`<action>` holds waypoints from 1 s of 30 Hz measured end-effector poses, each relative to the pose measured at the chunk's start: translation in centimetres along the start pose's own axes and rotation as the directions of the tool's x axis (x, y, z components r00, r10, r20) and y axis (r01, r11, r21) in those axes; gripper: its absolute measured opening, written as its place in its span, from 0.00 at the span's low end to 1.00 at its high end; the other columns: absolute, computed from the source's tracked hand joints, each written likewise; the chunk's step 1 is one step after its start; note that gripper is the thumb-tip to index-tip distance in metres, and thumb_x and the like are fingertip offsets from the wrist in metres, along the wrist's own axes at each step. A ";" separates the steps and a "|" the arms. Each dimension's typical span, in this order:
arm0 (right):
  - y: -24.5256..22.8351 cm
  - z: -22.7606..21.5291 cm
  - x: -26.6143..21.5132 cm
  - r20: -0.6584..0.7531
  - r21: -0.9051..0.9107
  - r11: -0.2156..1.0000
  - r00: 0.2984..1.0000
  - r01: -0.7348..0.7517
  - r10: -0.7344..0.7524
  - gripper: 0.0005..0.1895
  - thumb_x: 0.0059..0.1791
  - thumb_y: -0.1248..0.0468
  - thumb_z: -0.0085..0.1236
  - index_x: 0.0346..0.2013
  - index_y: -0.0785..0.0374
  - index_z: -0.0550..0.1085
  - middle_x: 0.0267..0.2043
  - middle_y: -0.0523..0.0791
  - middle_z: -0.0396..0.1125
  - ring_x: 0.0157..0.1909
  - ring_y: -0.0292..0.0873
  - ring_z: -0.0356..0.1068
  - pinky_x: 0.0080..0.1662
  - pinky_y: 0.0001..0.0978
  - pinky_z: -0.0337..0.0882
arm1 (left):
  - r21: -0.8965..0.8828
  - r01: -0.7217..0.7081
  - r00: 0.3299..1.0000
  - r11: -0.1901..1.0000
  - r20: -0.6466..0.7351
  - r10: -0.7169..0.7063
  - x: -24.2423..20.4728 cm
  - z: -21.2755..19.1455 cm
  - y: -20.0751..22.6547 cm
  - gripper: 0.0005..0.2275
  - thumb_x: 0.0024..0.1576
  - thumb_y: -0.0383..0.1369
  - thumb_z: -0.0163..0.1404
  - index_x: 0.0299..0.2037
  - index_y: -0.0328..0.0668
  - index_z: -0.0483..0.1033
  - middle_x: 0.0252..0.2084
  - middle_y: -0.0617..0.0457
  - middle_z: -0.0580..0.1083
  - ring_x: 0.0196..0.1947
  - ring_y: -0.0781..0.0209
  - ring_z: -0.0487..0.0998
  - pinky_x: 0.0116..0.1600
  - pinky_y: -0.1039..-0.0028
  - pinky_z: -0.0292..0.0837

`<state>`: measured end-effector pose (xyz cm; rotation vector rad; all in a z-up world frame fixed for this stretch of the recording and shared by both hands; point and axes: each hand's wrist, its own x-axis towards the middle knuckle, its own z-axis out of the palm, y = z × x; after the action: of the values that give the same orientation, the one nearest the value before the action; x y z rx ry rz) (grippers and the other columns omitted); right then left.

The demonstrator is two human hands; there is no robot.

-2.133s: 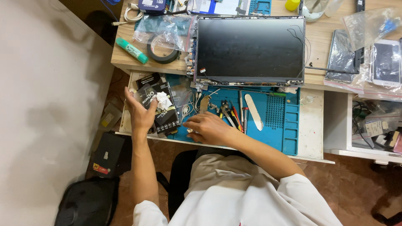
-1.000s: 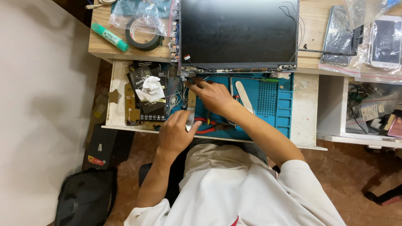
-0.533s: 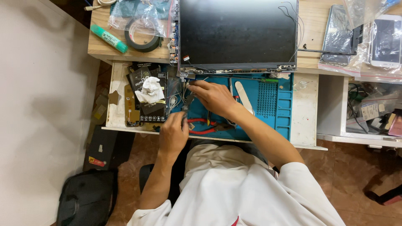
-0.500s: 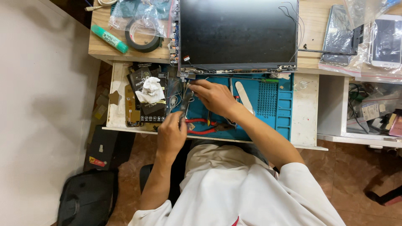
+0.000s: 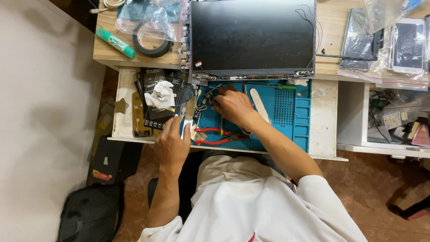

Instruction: The person cleans the edges of a laptop screen with a cloth, then picks up a black plastic bezel and aligns it with the screen. They press the bezel into place along the bottom and sides, then lift the screen assembly onto their lap to continue snapping the bezel into position.

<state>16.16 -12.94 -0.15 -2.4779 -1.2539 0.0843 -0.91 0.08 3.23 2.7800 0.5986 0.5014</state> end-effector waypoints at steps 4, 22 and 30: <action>0.1 1.0 0.2 -0.003 -0.049 0.999 1.000 0.025 -0.025 0.06 0.40 0.55 0.57 0.27 0.50 0.76 0.28 0.40 0.66 0.32 0.44 0.68 0.28 0.34 0.69 | 0.029 0.013 0.999 1.000 -0.040 -0.012 -0.2 -0.2 0.0 0.12 0.52 0.39 0.50 0.43 0.44 0.73 0.39 0.52 0.72 0.36 0.56 0.77 0.34 0.70 0.74; -0.8 -2.1 -0.3 -0.101 0.704 0.686 0.982 0.185 -0.161 0.08 0.40 0.77 0.49 0.30 0.65 0.73 0.31 0.49 0.64 0.33 0.51 0.68 0.31 0.33 0.70 | -0.370 -0.058 0.998 0.927 -0.011 0.058 2.4 1.8 3.2 0.12 0.53 0.32 0.48 0.45 0.38 0.73 0.34 0.45 0.74 0.28 0.49 0.77 0.31 0.64 0.72; -1.6 -1.3 -0.7 -0.007 0.945 0.326 0.999 -0.009 0.048 0.07 0.42 0.73 0.56 0.34 0.64 0.73 0.27 0.45 0.66 0.30 0.35 0.67 0.31 0.25 0.70 | -0.523 -0.003 0.995 0.852 -0.087 -0.050 2.6 3.5 3.3 0.08 0.46 0.28 0.55 0.35 0.42 0.77 0.25 0.48 0.76 0.27 0.52 0.77 0.29 0.68 0.72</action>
<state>14.79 -12.96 1.50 -1.3954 -0.7361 0.6106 3.77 -2.28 1.76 2.2356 0.4330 0.6826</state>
